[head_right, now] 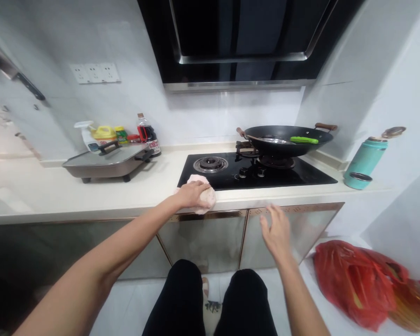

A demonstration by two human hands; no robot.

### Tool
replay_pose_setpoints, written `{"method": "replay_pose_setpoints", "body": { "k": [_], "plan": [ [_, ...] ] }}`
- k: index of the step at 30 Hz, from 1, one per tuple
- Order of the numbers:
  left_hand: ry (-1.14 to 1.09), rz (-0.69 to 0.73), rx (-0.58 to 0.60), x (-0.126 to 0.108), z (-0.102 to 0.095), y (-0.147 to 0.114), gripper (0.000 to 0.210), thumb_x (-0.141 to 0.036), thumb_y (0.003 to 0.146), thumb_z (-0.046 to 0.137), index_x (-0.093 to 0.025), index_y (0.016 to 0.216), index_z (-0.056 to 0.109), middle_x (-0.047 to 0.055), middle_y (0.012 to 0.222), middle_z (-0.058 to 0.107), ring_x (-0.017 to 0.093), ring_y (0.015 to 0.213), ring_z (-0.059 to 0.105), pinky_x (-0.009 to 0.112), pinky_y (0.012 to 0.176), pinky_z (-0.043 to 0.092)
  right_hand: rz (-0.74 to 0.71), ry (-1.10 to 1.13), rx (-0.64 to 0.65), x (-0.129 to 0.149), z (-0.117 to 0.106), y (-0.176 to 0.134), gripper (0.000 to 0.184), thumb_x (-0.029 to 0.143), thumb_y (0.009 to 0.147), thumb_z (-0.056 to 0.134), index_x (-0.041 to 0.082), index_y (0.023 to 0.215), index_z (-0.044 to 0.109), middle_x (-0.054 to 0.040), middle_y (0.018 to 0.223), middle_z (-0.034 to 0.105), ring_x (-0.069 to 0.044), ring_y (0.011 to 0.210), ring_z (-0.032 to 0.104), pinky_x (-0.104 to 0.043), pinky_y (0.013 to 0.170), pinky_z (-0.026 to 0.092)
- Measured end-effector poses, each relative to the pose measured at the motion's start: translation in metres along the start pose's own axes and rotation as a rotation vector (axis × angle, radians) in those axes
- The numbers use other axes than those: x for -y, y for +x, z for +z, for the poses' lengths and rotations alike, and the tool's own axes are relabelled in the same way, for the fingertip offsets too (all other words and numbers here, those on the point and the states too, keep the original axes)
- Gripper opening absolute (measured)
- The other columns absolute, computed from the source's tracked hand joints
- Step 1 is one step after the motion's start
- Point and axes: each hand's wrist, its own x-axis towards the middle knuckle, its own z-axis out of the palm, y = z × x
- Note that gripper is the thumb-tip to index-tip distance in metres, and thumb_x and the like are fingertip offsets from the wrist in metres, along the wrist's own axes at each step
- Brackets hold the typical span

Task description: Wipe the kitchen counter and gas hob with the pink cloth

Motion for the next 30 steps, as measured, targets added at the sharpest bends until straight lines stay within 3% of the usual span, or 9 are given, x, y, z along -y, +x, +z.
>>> {"method": "replay_pose_setpoints", "body": {
  "k": [3,6,11,14,17,22,30],
  "plan": [
    [0.037,0.044,-0.135,-0.023,0.011,-0.003,0.075,-0.063,0.084,0.074,-0.023,0.145,0.06,0.016,0.138,0.064,0.038,0.124,0.059,0.048,0.104,0.046,-0.093,-0.207,0.009,-0.018,0.001,0.05,0.058,0.049,0.103,0.032,0.016,0.143,0.057,-0.0184,0.159,0.047,-0.035,0.152,0.035,-0.058,0.123,0.03],
    [0.027,0.087,-0.239,-0.05,0.026,0.003,0.068,-0.064,0.087,0.07,-0.024,0.141,0.06,0.013,0.134,0.065,0.035,0.122,0.059,0.046,0.104,0.046,-0.127,-0.314,0.014,-0.025,0.024,0.079,0.054,0.043,0.104,0.029,0.018,0.139,0.062,-0.0167,0.151,0.056,-0.035,0.143,0.045,-0.062,0.121,0.029],
    [-0.025,0.195,-0.306,-0.111,0.048,0.045,0.074,-0.067,0.085,0.071,-0.023,0.143,0.055,0.011,0.132,0.066,0.033,0.121,0.058,0.047,0.104,0.044,-0.181,-0.359,-0.137,-0.037,0.053,0.076,0.051,0.038,0.106,0.029,0.017,0.133,0.066,-0.0145,0.14,0.063,-0.03,0.129,0.054,-0.056,0.122,0.025],
    [-0.036,0.245,-0.35,-0.144,0.057,0.074,0.064,-0.061,0.086,0.071,-0.023,0.136,0.058,0.01,0.126,0.068,0.031,0.119,0.058,0.045,0.101,0.045,-0.263,-0.398,-0.097,-0.047,0.05,0.072,0.048,0.034,0.104,0.032,0.016,0.137,0.063,-0.0155,0.143,0.061,-0.03,0.13,0.053,-0.055,0.121,0.027],
    [-0.005,0.263,-0.358,-0.154,0.059,0.088,0.062,-0.058,0.083,0.075,-0.02,0.131,0.06,0.012,0.12,0.07,0.032,0.118,0.059,0.045,0.101,0.043,-0.28,-0.441,-0.045,-0.053,0.044,0.074,0.049,0.031,0.103,0.032,0.016,0.14,0.06,-0.016,0.146,0.059,-0.03,0.13,0.053,-0.055,0.12,0.027],
    [0.003,0.205,-0.297,-0.116,0.05,0.061,0.07,-0.065,0.081,0.077,-0.02,0.132,0.06,0.014,0.119,0.071,0.032,0.112,0.063,0.044,0.1,0.044,-0.219,-0.402,-0.022,-0.054,0.044,0.078,0.055,0.041,0.108,0.023,0.021,0.142,0.061,-0.0119,0.146,0.061,-0.028,0.133,0.053,-0.054,0.122,0.026],
    [0.029,-0.083,-0.224,0.007,0.024,-0.051,0.077,-0.07,0.081,0.076,-0.022,0.139,0.059,0.014,0.13,0.07,0.033,0.122,0.061,0.046,0.107,0.044,-0.188,-0.361,-0.005,-0.046,0.04,0.077,0.061,0.051,0.108,0.022,0.02,0.141,0.063,-0.0139,0.146,0.06,-0.032,0.132,0.052,-0.057,0.121,0.027]
  ]
}}
